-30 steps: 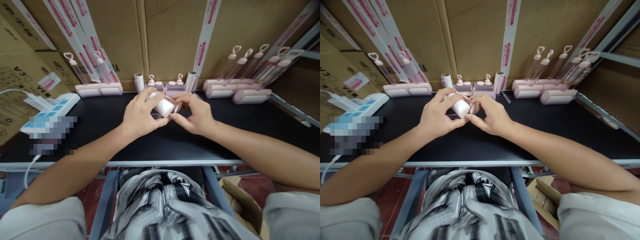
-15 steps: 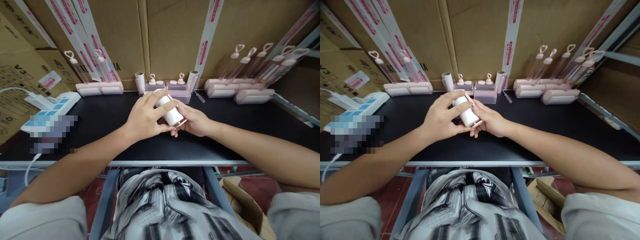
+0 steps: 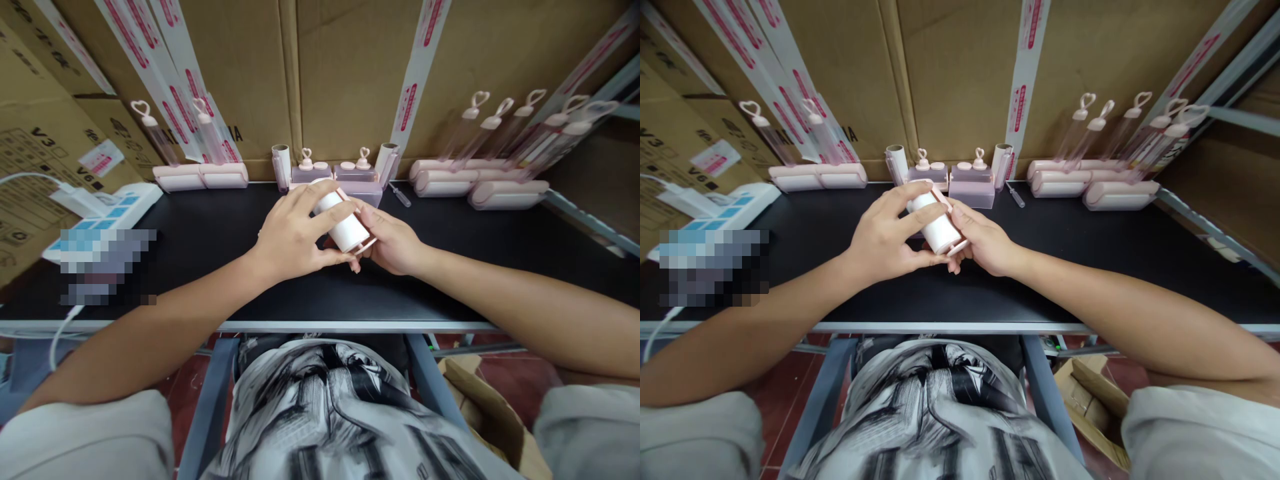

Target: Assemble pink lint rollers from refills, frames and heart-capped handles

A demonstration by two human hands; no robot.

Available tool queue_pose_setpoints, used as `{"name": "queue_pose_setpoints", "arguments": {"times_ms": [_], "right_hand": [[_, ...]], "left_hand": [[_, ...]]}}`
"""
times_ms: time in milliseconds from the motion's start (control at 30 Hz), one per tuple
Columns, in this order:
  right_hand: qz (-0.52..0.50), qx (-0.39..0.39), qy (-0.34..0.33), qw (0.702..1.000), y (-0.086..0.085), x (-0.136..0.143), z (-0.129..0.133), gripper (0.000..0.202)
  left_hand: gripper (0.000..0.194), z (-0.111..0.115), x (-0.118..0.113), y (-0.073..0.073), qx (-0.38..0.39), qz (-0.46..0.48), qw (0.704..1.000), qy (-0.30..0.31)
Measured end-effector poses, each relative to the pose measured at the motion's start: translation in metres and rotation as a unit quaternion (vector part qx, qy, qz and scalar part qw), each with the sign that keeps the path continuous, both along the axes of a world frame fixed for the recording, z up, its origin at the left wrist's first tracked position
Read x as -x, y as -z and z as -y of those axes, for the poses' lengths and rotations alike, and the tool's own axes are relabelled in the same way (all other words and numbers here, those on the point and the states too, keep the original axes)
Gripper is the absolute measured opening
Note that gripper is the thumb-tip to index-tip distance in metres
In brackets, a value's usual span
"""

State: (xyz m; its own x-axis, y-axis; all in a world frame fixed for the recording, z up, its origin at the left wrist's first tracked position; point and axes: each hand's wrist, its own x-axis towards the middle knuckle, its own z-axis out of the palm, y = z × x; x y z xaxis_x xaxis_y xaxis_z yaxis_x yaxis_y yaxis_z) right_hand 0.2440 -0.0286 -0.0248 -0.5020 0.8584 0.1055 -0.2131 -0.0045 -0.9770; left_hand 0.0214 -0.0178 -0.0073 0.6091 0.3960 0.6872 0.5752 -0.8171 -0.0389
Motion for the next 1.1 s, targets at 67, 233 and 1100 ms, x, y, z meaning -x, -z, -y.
{"name": "queue_pose_setpoints", "arguments": {"times_ms": [67, 233, 1100], "right_hand": [[0.004, -0.005, 0.008, 1.000, 0.001, 0.001, 0.000, 0.093], [0.015, -0.010, 0.012, 1.000, 0.005, 0.003, 0.001, 0.082], [0.399, -0.540, 0.256, 0.695, 0.016, -0.056, -0.080, 0.029]], "left_hand": [[0.076, 0.000, 0.000, 0.001, 0.006, -0.003, 1.000, -0.004], [0.077, 0.002, -0.001, 0.001, -0.002, 0.003, 1.000, 0.003], [0.113, -0.048, 0.026, -0.022, 0.517, 0.310, 0.797, 0.031]]}}
